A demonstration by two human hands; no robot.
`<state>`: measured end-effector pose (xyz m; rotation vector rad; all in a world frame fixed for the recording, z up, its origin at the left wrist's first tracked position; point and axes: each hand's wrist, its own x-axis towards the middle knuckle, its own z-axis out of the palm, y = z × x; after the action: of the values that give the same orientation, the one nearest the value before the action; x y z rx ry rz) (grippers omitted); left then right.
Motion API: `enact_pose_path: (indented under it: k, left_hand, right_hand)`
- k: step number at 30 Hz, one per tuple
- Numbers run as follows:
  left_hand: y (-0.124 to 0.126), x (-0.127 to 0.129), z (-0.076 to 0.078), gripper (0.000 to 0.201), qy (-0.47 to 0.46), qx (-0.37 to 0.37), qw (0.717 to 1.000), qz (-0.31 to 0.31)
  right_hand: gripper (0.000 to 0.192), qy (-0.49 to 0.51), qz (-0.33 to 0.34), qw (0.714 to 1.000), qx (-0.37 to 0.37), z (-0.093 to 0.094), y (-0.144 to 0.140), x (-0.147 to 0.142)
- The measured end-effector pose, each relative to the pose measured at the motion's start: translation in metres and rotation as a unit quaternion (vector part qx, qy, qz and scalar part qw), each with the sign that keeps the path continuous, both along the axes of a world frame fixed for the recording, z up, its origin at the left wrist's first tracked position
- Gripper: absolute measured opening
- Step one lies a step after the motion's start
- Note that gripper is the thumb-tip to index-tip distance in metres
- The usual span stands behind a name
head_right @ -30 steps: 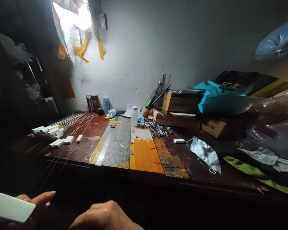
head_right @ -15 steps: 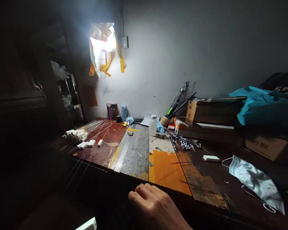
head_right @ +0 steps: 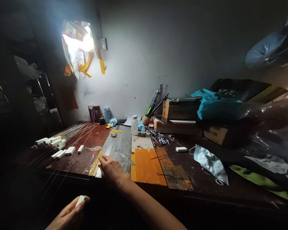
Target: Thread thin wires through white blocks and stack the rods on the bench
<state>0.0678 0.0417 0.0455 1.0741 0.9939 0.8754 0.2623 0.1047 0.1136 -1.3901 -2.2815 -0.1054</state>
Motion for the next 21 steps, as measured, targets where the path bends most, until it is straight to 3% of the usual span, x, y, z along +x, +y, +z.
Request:
enact_pose_path:
  k: [5, 12, 16, 21]
  left_hand:
    - [0.017, 0.021, 0.007, 0.066, -0.030, -0.136, 0.990, -0.011]
    - [0.039, 0.036, 0.001, 0.071, -0.073, -0.118, 0.989, -0.052]
    - [0.046, 0.038, -0.007, 0.078, -0.072, -0.135, 0.988, -0.032]
    - [0.052, 0.043, -0.004, 0.077, -0.064, -0.141, 0.988, -0.023]
  right_hand:
    - [0.017, 0.012, -0.062, 0.998, -0.023, -0.015, 0.026, -0.007]
    - [0.019, 0.006, -0.118, 0.991, -0.056, -0.020, 0.037, -0.006]
    - [0.018, 0.000, -0.114, 0.991, -0.070, -0.022, 0.040, -0.003]
    - [0.019, 0.004, -0.113, 0.991, -0.070, -0.023, 0.041, -0.002]
